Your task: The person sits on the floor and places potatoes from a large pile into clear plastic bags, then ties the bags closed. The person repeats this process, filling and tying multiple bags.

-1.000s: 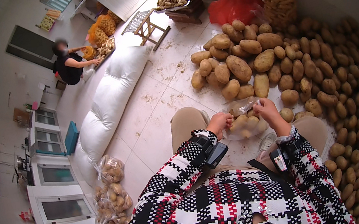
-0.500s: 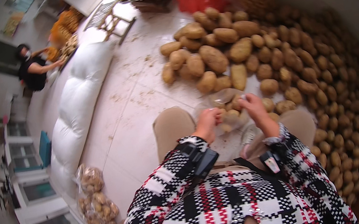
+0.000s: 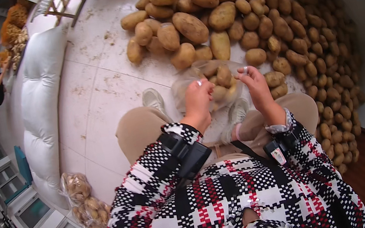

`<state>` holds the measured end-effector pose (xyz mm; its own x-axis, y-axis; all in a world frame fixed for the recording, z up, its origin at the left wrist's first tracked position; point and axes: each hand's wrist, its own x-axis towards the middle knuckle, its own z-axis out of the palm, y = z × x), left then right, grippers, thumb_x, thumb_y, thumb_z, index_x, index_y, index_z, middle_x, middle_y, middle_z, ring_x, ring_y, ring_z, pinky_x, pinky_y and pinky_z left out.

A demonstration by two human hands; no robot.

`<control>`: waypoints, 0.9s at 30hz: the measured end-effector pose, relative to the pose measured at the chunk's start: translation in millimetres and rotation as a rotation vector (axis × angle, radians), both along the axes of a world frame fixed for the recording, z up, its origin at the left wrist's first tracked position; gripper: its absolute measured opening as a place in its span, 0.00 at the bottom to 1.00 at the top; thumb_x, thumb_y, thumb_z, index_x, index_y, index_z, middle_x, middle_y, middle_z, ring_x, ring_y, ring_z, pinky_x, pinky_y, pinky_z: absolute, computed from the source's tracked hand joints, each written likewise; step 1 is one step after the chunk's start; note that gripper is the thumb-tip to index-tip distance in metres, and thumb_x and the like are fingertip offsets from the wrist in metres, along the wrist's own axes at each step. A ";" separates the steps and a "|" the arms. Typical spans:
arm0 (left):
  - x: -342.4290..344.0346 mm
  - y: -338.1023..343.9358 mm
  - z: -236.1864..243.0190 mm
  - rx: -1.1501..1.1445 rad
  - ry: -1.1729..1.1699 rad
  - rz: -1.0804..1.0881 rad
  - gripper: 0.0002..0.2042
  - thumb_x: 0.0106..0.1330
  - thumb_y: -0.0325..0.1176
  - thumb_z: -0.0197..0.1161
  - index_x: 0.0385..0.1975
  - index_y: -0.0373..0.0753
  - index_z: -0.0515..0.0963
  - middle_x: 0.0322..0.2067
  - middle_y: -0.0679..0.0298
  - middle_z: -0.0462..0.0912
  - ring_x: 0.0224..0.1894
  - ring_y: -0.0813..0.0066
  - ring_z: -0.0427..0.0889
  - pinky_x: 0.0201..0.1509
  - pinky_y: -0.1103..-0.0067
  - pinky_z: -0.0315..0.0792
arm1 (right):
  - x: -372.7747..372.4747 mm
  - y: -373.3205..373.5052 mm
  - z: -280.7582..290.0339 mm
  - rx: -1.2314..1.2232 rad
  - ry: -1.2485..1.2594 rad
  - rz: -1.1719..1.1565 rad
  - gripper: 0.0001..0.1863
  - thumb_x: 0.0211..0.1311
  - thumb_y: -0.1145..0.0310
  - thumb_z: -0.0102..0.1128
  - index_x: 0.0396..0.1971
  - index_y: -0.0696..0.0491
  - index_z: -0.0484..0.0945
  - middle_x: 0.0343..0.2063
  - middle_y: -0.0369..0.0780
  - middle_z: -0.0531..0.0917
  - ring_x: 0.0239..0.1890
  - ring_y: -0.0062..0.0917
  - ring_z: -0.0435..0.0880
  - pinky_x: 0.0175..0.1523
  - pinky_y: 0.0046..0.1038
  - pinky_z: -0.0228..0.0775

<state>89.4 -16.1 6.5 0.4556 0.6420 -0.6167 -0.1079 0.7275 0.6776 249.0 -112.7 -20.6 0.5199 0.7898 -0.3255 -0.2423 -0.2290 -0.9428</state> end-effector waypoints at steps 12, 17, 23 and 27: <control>25.9 21.5 -1.4 -0.123 -0.018 -0.182 0.05 0.52 0.26 0.54 0.27 0.36 0.67 0.22 0.63 0.72 0.16 0.82 0.64 0.22 0.85 0.59 | 33.4 -34.0 -18.8 -0.140 -0.156 -0.146 0.18 0.57 0.68 0.55 0.45 0.62 0.68 0.40 0.37 0.76 0.45 0.18 0.72 0.51 0.20 0.62; -1.9 14.4 -6.6 -0.129 -0.053 -0.151 0.03 0.53 0.25 0.53 0.25 0.35 0.67 0.21 0.63 0.71 0.16 0.83 0.64 0.20 0.86 0.59 | 21.9 -74.1 -6.5 -0.266 -0.365 -0.228 0.18 0.57 0.68 0.54 0.46 0.61 0.69 0.42 0.39 0.76 0.46 0.20 0.73 0.52 0.22 0.63; -16.5 22.3 -17.0 -0.135 -0.004 -0.171 0.03 0.54 0.28 0.53 0.22 0.37 0.68 0.18 0.66 0.71 0.13 0.83 0.61 0.17 0.86 0.57 | 9.6 -120.9 27.3 -0.141 -0.378 -0.346 0.17 0.55 0.70 0.55 0.43 0.63 0.70 0.39 0.40 0.77 0.42 0.21 0.75 0.49 0.20 0.65; -18.7 26.3 -19.8 -0.120 -0.008 -0.216 0.03 0.54 0.29 0.53 0.23 0.38 0.70 0.18 0.66 0.70 0.12 0.83 0.59 0.16 0.87 0.54 | 14.2 -144.2 63.3 -0.109 -0.487 -0.352 0.16 0.57 0.71 0.54 0.44 0.62 0.70 0.39 0.38 0.77 0.42 0.20 0.74 0.47 0.20 0.65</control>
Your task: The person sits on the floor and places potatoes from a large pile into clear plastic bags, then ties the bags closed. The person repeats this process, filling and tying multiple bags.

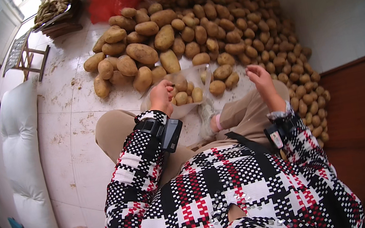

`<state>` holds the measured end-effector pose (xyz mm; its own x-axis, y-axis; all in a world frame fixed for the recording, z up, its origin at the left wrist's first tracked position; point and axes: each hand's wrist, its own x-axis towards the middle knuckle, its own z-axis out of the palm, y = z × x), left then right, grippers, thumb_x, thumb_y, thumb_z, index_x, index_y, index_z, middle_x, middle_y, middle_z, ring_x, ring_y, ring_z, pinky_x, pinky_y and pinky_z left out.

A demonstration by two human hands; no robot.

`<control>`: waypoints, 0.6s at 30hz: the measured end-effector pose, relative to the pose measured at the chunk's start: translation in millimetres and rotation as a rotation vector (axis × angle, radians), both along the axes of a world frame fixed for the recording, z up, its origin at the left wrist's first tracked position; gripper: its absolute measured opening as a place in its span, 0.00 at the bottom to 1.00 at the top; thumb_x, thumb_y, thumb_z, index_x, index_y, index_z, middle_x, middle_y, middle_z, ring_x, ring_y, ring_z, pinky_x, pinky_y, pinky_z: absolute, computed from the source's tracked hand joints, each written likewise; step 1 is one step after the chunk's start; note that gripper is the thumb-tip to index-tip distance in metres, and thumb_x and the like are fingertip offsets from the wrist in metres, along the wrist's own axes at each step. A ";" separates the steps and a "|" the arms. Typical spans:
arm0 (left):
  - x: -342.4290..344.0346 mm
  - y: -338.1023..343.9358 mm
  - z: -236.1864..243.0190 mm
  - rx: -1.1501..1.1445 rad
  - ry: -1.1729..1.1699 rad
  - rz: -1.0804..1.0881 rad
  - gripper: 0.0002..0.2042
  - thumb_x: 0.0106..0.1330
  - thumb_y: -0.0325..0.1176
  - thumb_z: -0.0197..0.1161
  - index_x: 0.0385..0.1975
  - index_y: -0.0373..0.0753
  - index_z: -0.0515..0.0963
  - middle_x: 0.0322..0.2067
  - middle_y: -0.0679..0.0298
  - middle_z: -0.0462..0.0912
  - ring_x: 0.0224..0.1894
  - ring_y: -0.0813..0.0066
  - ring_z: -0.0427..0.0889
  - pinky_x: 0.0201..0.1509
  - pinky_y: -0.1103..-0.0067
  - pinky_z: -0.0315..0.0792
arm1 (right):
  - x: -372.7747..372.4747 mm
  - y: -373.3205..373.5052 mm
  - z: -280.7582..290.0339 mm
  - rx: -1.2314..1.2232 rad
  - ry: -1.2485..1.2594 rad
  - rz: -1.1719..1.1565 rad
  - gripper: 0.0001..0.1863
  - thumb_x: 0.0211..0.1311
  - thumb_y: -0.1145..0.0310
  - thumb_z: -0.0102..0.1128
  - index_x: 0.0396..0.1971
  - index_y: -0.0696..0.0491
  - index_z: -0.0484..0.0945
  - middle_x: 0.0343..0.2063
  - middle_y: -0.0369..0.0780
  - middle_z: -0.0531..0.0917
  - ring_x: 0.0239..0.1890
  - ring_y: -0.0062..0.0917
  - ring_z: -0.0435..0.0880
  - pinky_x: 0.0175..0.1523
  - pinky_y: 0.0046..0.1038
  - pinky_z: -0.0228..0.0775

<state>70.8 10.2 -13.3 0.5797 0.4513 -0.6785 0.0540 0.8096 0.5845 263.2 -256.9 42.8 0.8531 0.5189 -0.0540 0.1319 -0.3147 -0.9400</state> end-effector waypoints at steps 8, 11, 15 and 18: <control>-18.8 13.5 3.2 -0.019 0.015 0.044 0.06 0.52 0.34 0.56 0.22 0.42 0.67 0.15 0.72 0.64 0.11 0.84 0.54 0.14 0.88 0.50 | -31.2 -11.2 41.1 0.045 -0.010 -0.011 0.16 0.57 0.71 0.53 0.45 0.59 0.69 0.38 0.35 0.76 0.37 0.17 0.75 0.42 0.16 0.65; -20.4 24.0 -6.5 -0.049 -0.071 0.013 0.06 0.52 0.32 0.56 0.22 0.41 0.67 0.14 0.71 0.63 0.10 0.85 0.54 0.13 0.87 0.49 | -16.7 -9.5 55.8 0.139 -0.052 0.009 0.14 0.57 0.72 0.53 0.44 0.58 0.70 0.37 0.34 0.77 0.37 0.16 0.74 0.41 0.16 0.65; -23.4 30.1 -10.3 -0.078 -0.111 0.031 0.06 0.53 0.31 0.55 0.19 0.45 0.65 0.12 0.75 0.62 0.10 0.86 0.57 0.10 0.91 0.50 | 10.8 -29.5 69.8 0.234 -0.077 -0.092 0.13 0.56 0.74 0.53 0.43 0.59 0.71 0.37 0.34 0.77 0.37 0.15 0.74 0.39 0.14 0.65; -27.5 32.5 -8.8 -0.054 -0.093 -0.018 0.06 0.55 0.32 0.53 0.20 0.46 0.65 0.12 0.75 0.64 0.11 0.86 0.60 0.11 0.90 0.54 | 32.1 -65.9 70.9 0.185 -0.094 -0.253 0.12 0.58 0.72 0.52 0.43 0.56 0.71 0.37 0.34 0.77 0.38 0.17 0.76 0.43 0.18 0.67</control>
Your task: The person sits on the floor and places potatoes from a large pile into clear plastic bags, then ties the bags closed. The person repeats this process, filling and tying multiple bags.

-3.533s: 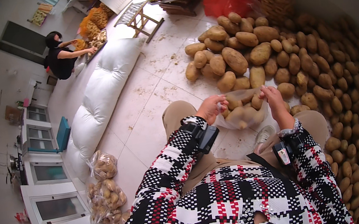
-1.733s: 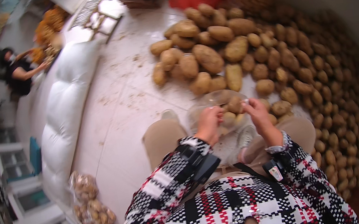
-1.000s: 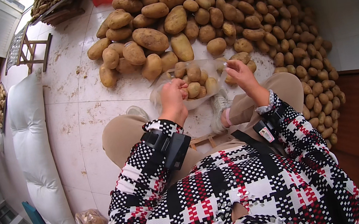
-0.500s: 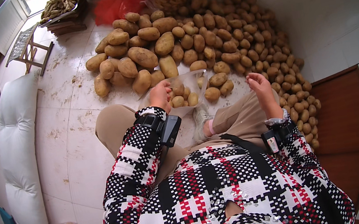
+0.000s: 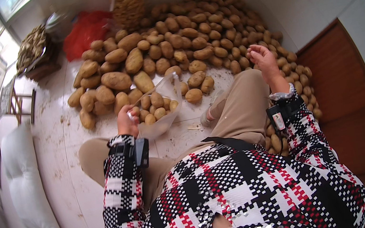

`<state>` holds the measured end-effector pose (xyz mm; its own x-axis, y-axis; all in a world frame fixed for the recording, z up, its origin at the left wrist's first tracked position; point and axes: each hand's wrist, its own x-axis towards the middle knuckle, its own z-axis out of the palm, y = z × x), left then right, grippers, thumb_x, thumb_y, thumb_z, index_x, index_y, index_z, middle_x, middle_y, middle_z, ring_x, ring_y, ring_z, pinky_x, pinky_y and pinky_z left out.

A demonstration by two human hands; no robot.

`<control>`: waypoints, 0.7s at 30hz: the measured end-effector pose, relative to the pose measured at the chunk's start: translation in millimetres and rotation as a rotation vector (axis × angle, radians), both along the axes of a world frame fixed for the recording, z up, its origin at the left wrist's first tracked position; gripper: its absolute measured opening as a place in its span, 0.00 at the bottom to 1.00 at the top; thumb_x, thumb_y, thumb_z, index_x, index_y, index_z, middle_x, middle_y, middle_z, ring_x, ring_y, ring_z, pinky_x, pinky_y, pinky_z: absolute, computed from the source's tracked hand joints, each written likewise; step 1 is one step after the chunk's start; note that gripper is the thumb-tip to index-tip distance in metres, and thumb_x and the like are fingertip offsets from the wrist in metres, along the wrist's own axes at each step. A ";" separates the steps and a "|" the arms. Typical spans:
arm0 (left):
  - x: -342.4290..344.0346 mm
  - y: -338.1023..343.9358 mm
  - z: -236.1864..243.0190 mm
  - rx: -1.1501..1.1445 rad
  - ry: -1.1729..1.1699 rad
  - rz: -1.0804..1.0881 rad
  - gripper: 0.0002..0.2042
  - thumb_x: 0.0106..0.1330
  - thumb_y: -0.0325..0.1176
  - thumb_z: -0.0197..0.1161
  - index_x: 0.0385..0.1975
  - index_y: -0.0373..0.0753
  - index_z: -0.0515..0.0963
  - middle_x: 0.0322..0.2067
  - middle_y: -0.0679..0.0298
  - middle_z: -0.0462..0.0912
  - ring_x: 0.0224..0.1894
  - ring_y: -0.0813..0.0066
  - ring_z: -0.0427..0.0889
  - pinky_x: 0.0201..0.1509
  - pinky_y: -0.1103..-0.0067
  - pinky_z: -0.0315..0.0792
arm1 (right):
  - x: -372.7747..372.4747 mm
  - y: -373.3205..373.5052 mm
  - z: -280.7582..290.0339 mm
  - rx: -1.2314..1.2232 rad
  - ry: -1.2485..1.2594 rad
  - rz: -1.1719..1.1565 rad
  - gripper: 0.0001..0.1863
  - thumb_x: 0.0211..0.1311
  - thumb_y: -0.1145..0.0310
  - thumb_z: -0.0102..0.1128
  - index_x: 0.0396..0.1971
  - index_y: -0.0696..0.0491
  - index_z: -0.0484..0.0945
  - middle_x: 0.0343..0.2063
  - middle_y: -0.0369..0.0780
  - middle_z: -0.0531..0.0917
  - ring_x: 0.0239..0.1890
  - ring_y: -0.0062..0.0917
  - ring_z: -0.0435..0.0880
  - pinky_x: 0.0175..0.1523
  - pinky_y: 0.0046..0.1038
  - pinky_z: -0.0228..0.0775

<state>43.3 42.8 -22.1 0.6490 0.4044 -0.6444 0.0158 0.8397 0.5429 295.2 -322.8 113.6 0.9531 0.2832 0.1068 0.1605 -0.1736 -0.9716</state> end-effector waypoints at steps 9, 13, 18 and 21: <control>-24.7 -1.8 14.0 0.017 -0.032 -0.046 0.05 0.56 0.29 0.54 0.30 0.37 0.70 0.18 0.68 0.71 0.15 0.81 0.67 0.17 0.89 0.62 | -3.9 -154.0 -90.4 0.056 0.323 -0.390 0.11 0.57 0.71 0.53 0.39 0.57 0.71 0.28 0.37 0.79 0.27 0.16 0.77 0.29 0.15 0.68; -29.8 -5.0 28.0 0.069 0.028 -0.132 0.08 0.57 0.33 0.53 0.33 0.37 0.70 0.20 0.69 0.71 0.19 0.80 0.68 0.25 0.84 0.65 | -52.2 -179.4 -159.3 -0.007 0.581 -0.392 0.04 0.53 0.72 0.53 0.27 0.54 0.75 0.19 0.33 0.77 0.21 0.14 0.75 0.23 0.15 0.65; -32.2 -15.7 46.9 0.038 0.076 -0.139 0.14 0.57 0.34 0.50 0.41 0.35 0.68 0.23 0.68 0.75 0.20 0.77 0.71 0.29 0.81 0.65 | -57.1 -187.1 -188.1 0.066 0.731 -0.404 0.02 0.52 0.73 0.51 0.26 0.54 0.73 0.19 0.34 0.76 0.19 0.15 0.75 0.21 0.15 0.65; -36.6 -25.4 60.0 0.013 0.149 -0.108 0.15 0.57 0.34 0.49 0.42 0.35 0.69 0.24 0.67 0.76 0.20 0.77 0.72 0.30 0.80 0.66 | -21.5 -194.9 -192.2 -0.014 0.719 -0.364 0.02 0.52 0.73 0.52 0.25 0.55 0.73 0.18 0.35 0.77 0.18 0.15 0.74 0.20 0.16 0.65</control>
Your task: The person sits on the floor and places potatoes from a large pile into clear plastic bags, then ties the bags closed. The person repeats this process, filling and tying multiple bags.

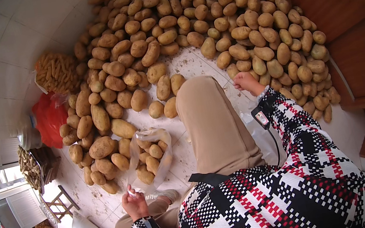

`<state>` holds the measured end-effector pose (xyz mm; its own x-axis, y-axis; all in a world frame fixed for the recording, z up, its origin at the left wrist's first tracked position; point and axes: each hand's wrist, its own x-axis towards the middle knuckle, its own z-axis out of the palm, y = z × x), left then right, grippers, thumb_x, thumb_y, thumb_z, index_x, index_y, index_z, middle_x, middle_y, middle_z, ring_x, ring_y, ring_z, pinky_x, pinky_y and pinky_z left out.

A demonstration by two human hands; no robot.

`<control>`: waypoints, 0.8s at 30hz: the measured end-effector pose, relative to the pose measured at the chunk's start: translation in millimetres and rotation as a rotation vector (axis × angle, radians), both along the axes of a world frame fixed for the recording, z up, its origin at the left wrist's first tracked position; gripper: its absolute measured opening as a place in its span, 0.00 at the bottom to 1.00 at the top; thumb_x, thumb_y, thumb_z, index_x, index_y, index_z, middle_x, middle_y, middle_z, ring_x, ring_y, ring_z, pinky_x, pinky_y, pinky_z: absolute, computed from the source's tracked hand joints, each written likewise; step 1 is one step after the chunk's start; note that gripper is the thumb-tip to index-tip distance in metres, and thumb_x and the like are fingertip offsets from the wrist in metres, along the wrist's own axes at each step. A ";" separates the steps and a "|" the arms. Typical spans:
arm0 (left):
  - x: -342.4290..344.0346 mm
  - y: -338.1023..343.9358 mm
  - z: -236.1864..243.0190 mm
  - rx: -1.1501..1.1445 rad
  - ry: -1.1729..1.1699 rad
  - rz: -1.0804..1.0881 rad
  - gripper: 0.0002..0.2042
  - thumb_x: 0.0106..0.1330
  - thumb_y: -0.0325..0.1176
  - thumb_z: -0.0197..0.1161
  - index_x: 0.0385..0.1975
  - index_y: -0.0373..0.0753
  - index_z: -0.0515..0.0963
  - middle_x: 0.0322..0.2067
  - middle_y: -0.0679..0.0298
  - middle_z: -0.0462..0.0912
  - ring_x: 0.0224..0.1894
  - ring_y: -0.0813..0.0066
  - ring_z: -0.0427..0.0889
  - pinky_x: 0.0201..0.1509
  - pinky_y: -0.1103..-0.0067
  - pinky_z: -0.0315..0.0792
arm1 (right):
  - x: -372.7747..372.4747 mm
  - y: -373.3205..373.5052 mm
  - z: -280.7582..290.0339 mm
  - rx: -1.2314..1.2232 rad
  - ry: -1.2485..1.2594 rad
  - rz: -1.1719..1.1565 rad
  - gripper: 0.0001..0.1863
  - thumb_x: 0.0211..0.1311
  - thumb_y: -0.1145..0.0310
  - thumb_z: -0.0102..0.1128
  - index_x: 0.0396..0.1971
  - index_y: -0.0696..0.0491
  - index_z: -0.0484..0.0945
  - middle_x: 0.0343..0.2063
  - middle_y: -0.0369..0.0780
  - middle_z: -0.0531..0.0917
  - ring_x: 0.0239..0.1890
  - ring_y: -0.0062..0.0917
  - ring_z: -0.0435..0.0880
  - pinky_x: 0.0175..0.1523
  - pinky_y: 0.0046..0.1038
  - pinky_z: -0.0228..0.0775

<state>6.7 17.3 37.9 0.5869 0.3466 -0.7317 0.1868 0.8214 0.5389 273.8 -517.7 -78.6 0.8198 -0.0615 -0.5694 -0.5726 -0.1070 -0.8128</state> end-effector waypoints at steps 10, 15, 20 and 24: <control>28.6 -46.6 24.0 -0.136 0.044 0.020 0.16 0.57 0.35 0.52 0.44 0.36 0.68 0.26 0.65 0.77 0.21 0.76 0.70 0.32 0.81 0.66 | 191.8 -22.1 50.6 -0.215 -0.142 0.281 0.02 0.48 0.76 0.53 0.22 0.58 0.73 0.15 0.37 0.75 0.15 0.18 0.72 0.20 0.20 0.64; 27.4 -63.3 25.8 -0.148 0.140 0.059 0.16 0.57 0.35 0.53 0.44 0.35 0.69 0.23 0.66 0.77 0.18 0.78 0.67 0.29 0.82 0.62 | 257.5 -7.9 55.3 -0.393 -0.149 0.461 0.02 0.47 0.76 0.54 0.21 0.58 0.73 0.15 0.36 0.74 0.16 0.19 0.73 0.21 0.21 0.66; 35.2 -64.3 35.0 -0.158 0.192 0.068 0.17 0.58 0.38 0.51 0.45 0.37 0.70 0.24 0.66 0.79 0.18 0.77 0.66 0.30 0.81 0.62 | 331.5 15.3 23.7 -0.704 -0.236 0.642 0.06 0.42 0.70 0.59 0.22 0.56 0.78 0.22 0.44 0.80 0.26 0.31 0.79 0.33 0.29 0.71; 50.9 -62.4 50.4 -0.309 0.159 0.216 0.22 0.54 0.28 0.57 0.51 0.31 0.65 0.49 0.54 0.70 0.53 0.66 0.67 0.57 0.75 0.63 | 370.0 39.6 -8.8 -0.892 -0.319 0.704 0.10 0.42 0.70 0.60 0.27 0.57 0.76 0.28 0.46 0.79 0.34 0.38 0.78 0.39 0.32 0.70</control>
